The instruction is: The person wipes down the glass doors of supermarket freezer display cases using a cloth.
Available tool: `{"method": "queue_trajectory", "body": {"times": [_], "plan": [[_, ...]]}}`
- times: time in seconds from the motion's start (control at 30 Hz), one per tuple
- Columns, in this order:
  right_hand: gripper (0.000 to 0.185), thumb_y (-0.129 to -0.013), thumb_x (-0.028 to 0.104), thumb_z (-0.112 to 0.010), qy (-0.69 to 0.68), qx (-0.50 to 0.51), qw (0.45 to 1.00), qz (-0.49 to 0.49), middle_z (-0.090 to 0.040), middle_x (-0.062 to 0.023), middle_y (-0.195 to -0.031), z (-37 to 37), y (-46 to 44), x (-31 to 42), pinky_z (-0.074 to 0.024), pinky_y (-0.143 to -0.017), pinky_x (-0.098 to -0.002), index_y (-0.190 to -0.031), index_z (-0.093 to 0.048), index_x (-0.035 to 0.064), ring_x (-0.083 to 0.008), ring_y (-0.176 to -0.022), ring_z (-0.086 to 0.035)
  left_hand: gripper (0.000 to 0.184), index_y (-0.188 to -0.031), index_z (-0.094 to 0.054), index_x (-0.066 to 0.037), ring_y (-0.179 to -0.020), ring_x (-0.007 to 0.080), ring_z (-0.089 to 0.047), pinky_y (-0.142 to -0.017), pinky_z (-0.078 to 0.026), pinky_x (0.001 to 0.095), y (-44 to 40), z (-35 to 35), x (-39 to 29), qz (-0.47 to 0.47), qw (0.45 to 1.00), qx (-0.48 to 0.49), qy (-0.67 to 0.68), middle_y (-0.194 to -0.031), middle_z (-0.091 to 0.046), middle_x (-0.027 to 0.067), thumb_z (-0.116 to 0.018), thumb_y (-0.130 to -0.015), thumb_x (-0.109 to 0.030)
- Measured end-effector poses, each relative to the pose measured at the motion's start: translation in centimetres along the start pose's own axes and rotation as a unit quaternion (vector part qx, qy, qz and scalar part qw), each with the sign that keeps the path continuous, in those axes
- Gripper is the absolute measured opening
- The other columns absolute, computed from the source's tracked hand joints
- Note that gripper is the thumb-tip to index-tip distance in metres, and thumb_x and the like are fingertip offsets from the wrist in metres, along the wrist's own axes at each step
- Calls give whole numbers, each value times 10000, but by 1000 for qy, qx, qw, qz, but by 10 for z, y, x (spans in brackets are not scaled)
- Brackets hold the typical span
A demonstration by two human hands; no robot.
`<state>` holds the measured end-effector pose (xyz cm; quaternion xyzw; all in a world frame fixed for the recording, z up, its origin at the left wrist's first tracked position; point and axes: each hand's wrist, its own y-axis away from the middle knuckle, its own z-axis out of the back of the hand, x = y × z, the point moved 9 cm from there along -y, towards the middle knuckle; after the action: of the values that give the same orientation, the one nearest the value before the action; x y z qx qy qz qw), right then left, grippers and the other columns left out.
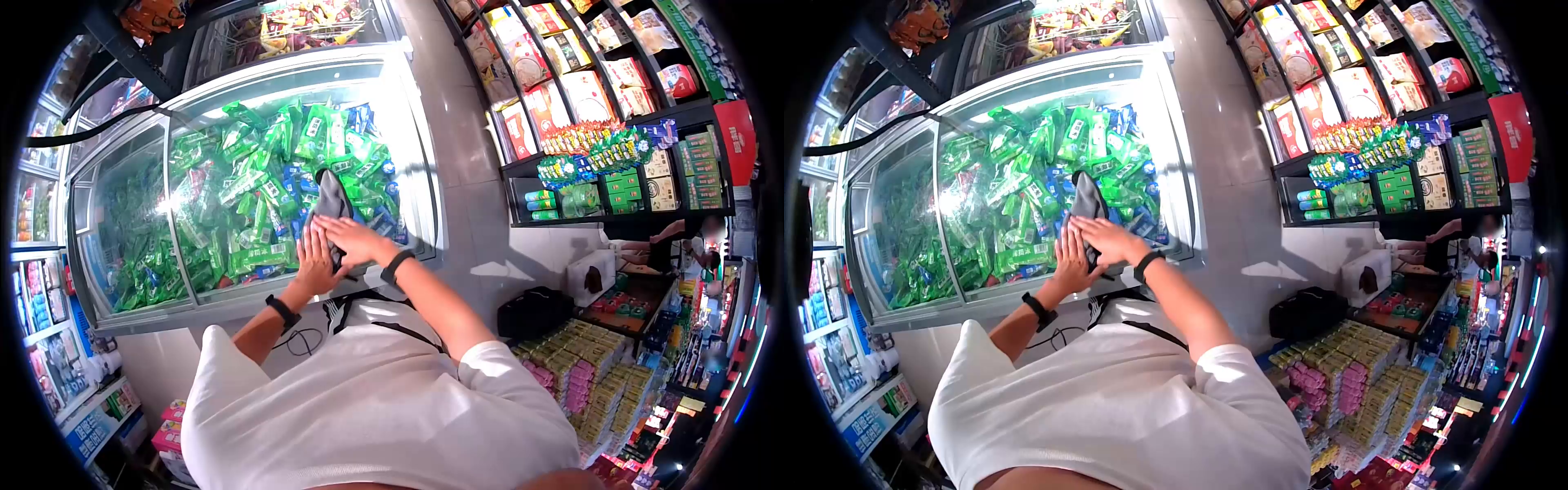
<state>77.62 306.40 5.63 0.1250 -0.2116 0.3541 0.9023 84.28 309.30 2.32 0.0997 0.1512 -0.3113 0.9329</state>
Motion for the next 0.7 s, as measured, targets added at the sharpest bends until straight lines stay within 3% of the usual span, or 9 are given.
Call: {"method": "queue_trajectory", "body": {"times": [0.1,0.17,0.3,0.37,0.5,0.57,0.6,0.7], "plan": [[1221,-538,461,-845,-5,13,1000,-22,-201,-123,-1569,28,-14,-22,-246,-1149,-440,-1485,-217,13,-258,-1444,-213,1118,-1429,-113,170,-1414,501,-87,-1113,-126,610,-35,12,8,11,998,-55,1,-1506,-123,350,-561,-803,-641],[1098,-555,236,-810,7,-2,998,-64,-228,-131,-1560,42,-25,-45,-248,-1145,-442,-1479,-252,33,-267,-1438,-231,1137,-1443,-131,144,-1421,474,-112,-1118,-154,588,-65,22,17,10,997,-75,-4,-1515,-155,317,-627,-759,-618],[886,-618,108,-722,81,-102,972,-195,-262,-160,-1534,60,-24,-70,-235,-1137,-451,-1414,-348,5,-296,-1419,-255,1138,-1469,-240,7,-1423,334,-239,-1111,-224,563,-109,58,24,-63,992,-100,40,-1510,-312,165,-800,-605,-477],[753,-750,58,-624,107,-227,938,-237,-234,-198,-1532,52,-10,-65,-196,-1136,-496,-1426,-302,-31,-332,-1438,-190,1115,-1488,-267,-114,-1416,310,-262,-1105,-219,592,-108,73,20,-64,995,-69,41,-1506,-346,79,-834,-565,-377],[754,-791,94,-598,171,-156,935,-269,-168,-218,-1547,21,5,-31,-181,-1138,-515,-1443,-253,-65,-360,-1446,-151,1047,-1506,-237,-149,-1442,338,-179,-1106,-185,621,-72,40,12,-14,997,-78,-18,-1553,-251,63,-780,-620,-278],[778,-769,140,-637,138,-118,956,-230,-170,-213,-1548,2,21,-13,-193,-1134,-512,-1428,-282,-70,-354,-1447,-151,1014,-1499,-246,-105,-1432,345,-208,-1116,-186,595,-29,43,-2,-1,990,-99,104,-1537,-280,86,-718,-602,-133],[813,-728,166,-671,83,-93,965,-229,-176,-207,-1549,-1,31,2,-195,-1135,-505,-1415,-307,-71,-346,-1448,-150,988,-1500,-241,-91,-1439,341,-193,-1129,-176,572,-14,30,-5,1,995,-58,76,-1541,-271,95,-676,-613,-91],[835,-681,159,-677,62,-61,978,-189,-164,-190,-1558,-28,58,26,-193,-1138,-499,-1403,-324,-68,-329,-1455,-137,963,-1500,-238,-81,-1452,346,-154,-1136,-152,568,26,23,-21,-33,986,-14,164,-1546,-257,106,-647,-628,-62]]}}
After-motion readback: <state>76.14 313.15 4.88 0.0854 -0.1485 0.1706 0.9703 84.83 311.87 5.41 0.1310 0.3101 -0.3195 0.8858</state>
